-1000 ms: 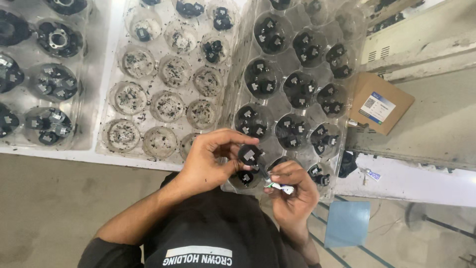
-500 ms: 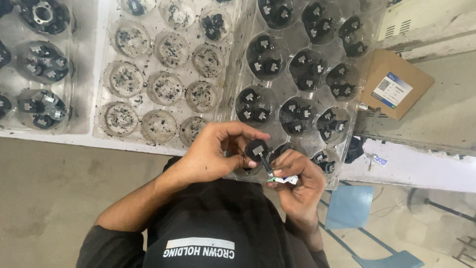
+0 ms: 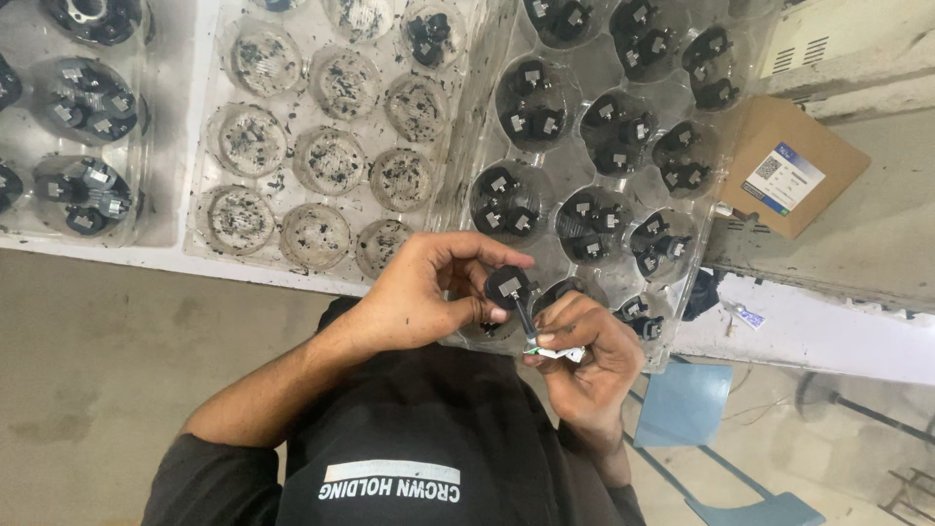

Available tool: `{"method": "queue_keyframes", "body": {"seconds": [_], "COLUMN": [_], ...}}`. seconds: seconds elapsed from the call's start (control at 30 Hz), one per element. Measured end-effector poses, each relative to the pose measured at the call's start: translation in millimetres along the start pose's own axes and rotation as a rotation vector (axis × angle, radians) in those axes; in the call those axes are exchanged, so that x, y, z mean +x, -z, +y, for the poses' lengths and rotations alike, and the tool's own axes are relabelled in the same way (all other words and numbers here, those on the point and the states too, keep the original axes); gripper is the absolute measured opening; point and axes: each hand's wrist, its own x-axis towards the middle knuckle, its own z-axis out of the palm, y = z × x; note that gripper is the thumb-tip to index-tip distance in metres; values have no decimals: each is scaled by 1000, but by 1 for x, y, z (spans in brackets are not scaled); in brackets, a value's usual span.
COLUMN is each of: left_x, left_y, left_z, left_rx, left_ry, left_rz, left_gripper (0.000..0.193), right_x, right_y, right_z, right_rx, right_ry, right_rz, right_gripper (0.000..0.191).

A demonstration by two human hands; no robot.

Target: The person picks small black cylindrical components one at a time from a blister tray and applies glue to each from a small tube, then places the glued components back into the tray. Near the end they handle a plastic-wrapped item and a box on the workbench before resuming gluing.

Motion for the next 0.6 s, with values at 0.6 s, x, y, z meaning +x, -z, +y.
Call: {"method": "queue_keyframes", "body": {"seconds": [0.6], "left_x": [-4], "left_y": [-5], "left_z": [-38], "left_rx": [-343], "left_ry": [-63], "left_rz": [-27], "left_gripper": [50], "right_x": [-15], "right_y": [-7], "right_z": [15], "right_rx": [69], "right_ry": [130], "right_rz": [177], "right_gripper": [23]}}
